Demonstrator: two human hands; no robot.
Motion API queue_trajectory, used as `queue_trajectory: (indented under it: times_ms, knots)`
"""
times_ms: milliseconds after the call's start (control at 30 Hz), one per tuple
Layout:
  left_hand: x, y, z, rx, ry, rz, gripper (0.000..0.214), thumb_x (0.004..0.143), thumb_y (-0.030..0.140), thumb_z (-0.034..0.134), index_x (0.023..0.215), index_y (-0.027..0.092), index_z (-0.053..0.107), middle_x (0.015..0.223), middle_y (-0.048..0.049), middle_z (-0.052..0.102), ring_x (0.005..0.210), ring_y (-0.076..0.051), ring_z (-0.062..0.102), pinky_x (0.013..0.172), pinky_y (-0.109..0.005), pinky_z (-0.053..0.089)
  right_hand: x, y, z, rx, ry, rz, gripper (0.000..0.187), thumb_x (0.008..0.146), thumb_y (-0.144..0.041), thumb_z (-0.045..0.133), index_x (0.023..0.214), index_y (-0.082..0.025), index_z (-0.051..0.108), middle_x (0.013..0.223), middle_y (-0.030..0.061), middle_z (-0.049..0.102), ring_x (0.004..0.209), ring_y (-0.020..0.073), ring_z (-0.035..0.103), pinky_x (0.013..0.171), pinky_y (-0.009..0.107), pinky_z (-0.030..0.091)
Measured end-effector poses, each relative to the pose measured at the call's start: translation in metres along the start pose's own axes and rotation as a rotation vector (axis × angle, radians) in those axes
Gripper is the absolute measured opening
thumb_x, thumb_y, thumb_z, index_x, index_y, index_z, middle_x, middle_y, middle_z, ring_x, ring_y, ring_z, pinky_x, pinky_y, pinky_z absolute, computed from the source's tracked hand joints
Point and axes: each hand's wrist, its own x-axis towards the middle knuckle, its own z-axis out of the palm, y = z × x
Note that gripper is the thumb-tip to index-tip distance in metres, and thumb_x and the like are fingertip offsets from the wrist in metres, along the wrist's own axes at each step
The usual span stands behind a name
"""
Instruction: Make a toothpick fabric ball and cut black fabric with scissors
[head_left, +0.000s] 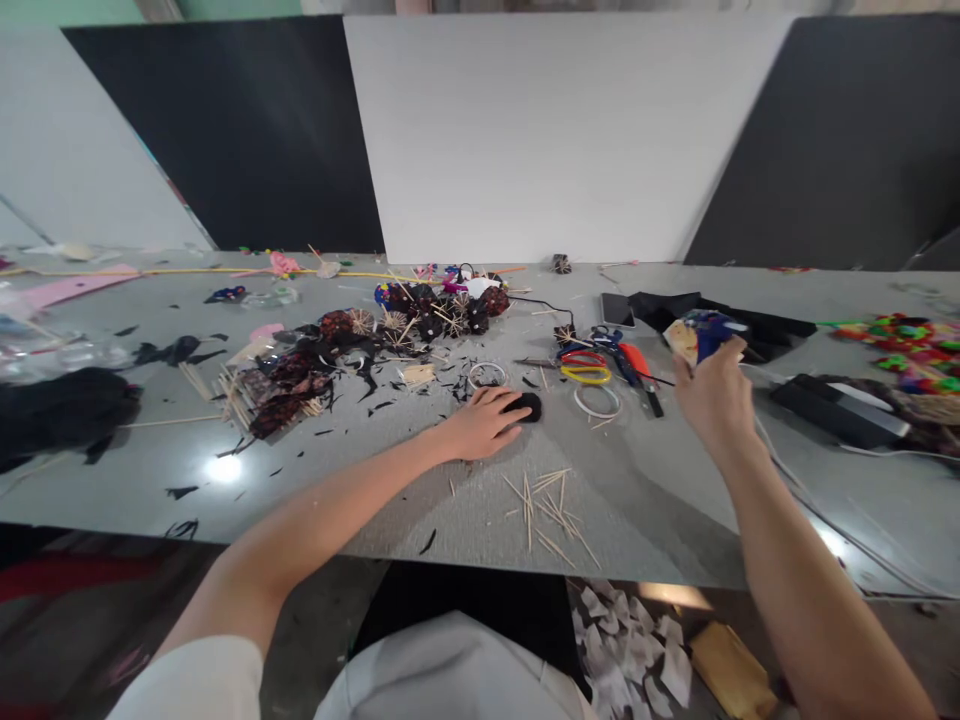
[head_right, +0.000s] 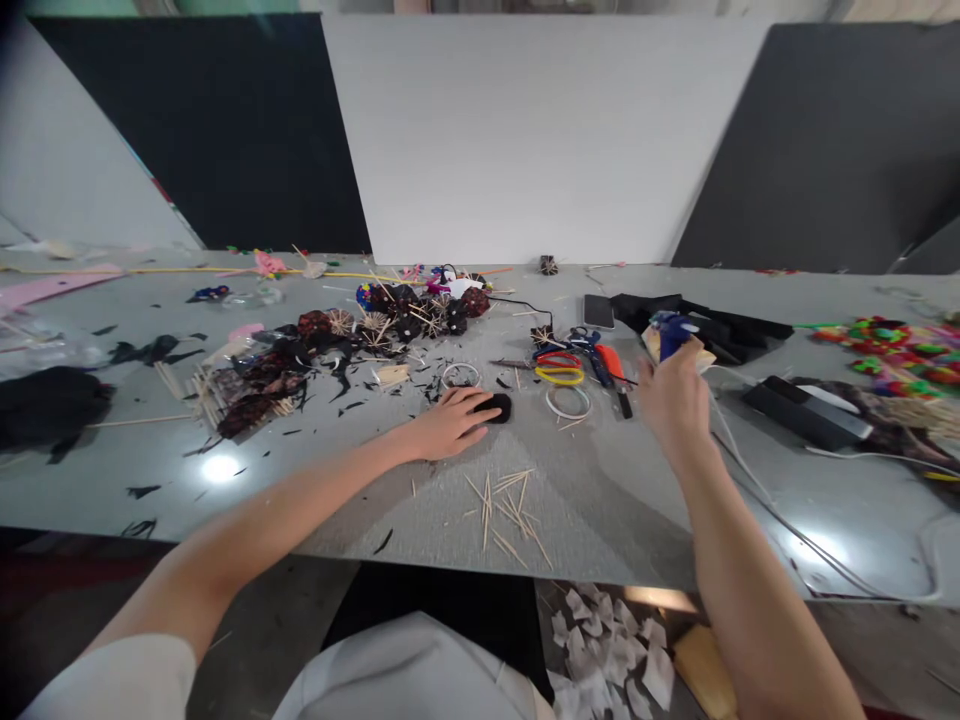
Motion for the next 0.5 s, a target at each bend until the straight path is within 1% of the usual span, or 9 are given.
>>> queue_trajectory:
  times_ms: [67,100,167,233,300,333,367,433,500]
  knots:
    - [-0.002,0.001,-0.002,-0.023,0.004,0.032,0.053,0.11,0.045,0.027,0.155,0.026,0.048,0.163,-0.0081,0.043,0.154,-0.028,0.027,0.125,-0.05,0.024,0.003,0.001,-0.003,0.114,0.061,0.009,0.056,0.099,-0.049,0.052,0.139,-0.012,0.039,0.111,0.0235,0.067,0.094,0.0358,0.067,0.078,0.043,0.048]
    - [-0.003,0.002,-0.003,-0.035,0.01,0.048,0.053,0.111,0.044,0.026,0.155,0.026,0.049,0.163,-0.0069,0.043,0.155,-0.026,0.026,0.125,-0.048,0.023,0.003,0.0,-0.002,0.182,0.09,-0.032,0.051,0.101,-0.052,0.049,0.135,-0.014,0.044,0.11,0.0221,0.068,0.095,0.0346,0.067,0.078,0.042,0.047]
    - [-0.005,0.002,-0.004,-0.064,0.016,0.075,0.052,0.111,0.041,0.025,0.154,0.025,0.049,0.163,-0.0051,0.044,0.156,-0.023,0.026,0.127,-0.044,0.019,-0.001,-0.003,0.0,0.275,0.12,-0.165,0.046,0.103,-0.056,0.041,0.124,-0.018,0.054,0.106,0.0189,0.068,0.094,0.0324,0.066,0.077,0.04,0.045]
    - [-0.007,0.002,-0.005,-0.098,-0.005,0.098,0.052,0.111,0.04,0.025,0.155,0.025,0.048,0.165,-0.0039,0.042,0.155,-0.021,0.029,0.128,-0.042,0.017,-0.007,-0.008,0.004,0.292,0.118,-0.262,0.048,0.104,-0.059,0.035,0.103,-0.02,0.063,0.088,0.0142,0.068,0.083,0.0296,0.064,0.074,0.039,0.043]
    - [-0.008,0.001,-0.005,-0.123,-0.037,0.106,0.052,0.111,0.041,0.026,0.158,0.027,0.043,0.166,-0.0031,0.039,0.155,-0.022,0.031,0.128,-0.043,0.015,-0.015,-0.014,0.007,0.268,0.102,-0.302,0.052,0.104,-0.058,0.031,0.084,-0.022,0.064,0.071,0.01,0.063,0.07,0.0266,0.06,0.07,0.038,0.042]
    - [-0.009,0.001,-0.004,-0.128,-0.05,0.108,0.053,0.111,0.041,0.026,0.159,0.029,0.041,0.167,-0.0028,0.038,0.155,-0.023,0.031,0.128,-0.045,0.014,-0.019,-0.017,0.008,0.254,0.097,-0.315,0.053,0.104,-0.056,0.03,0.08,-0.022,0.063,0.068,0.0091,0.063,0.067,0.0257,0.059,0.069,0.038,0.041]
    - [-0.009,0.0,-0.004,-0.128,-0.059,0.108,0.053,0.111,0.042,0.025,0.16,0.03,0.04,0.168,-0.0027,0.036,0.156,-0.024,0.03,0.128,-0.046,0.013,-0.022,-0.02,0.01,0.245,0.092,-0.327,0.053,0.104,-0.054,0.03,0.08,-0.022,0.064,0.069,0.009,0.065,0.066,0.0252,0.059,0.068,0.038,0.041]
    - [-0.01,0.0,-0.005,-0.12,-0.072,0.105,0.054,0.11,0.045,0.025,0.161,0.032,0.038,0.17,-0.0032,0.032,0.157,-0.026,0.027,0.128,-0.048,0.013,-0.026,-0.026,0.014,0.249,0.061,-0.337,0.051,0.104,-0.053,0.03,0.088,-0.022,0.067,0.078,0.0098,0.071,0.068,0.025,0.062,0.068,0.037,0.041]
    - [-0.009,-0.001,-0.005,-0.119,-0.095,0.093,0.055,0.11,0.048,0.025,0.162,0.034,0.035,0.171,-0.003,0.027,0.158,-0.027,0.024,0.128,-0.05,0.013,-0.028,-0.032,0.02,0.289,-0.009,-0.305,0.055,0.104,-0.056,0.03,0.093,-0.021,0.07,0.08,0.0094,0.072,0.068,0.0246,0.063,0.066,0.036,0.041]
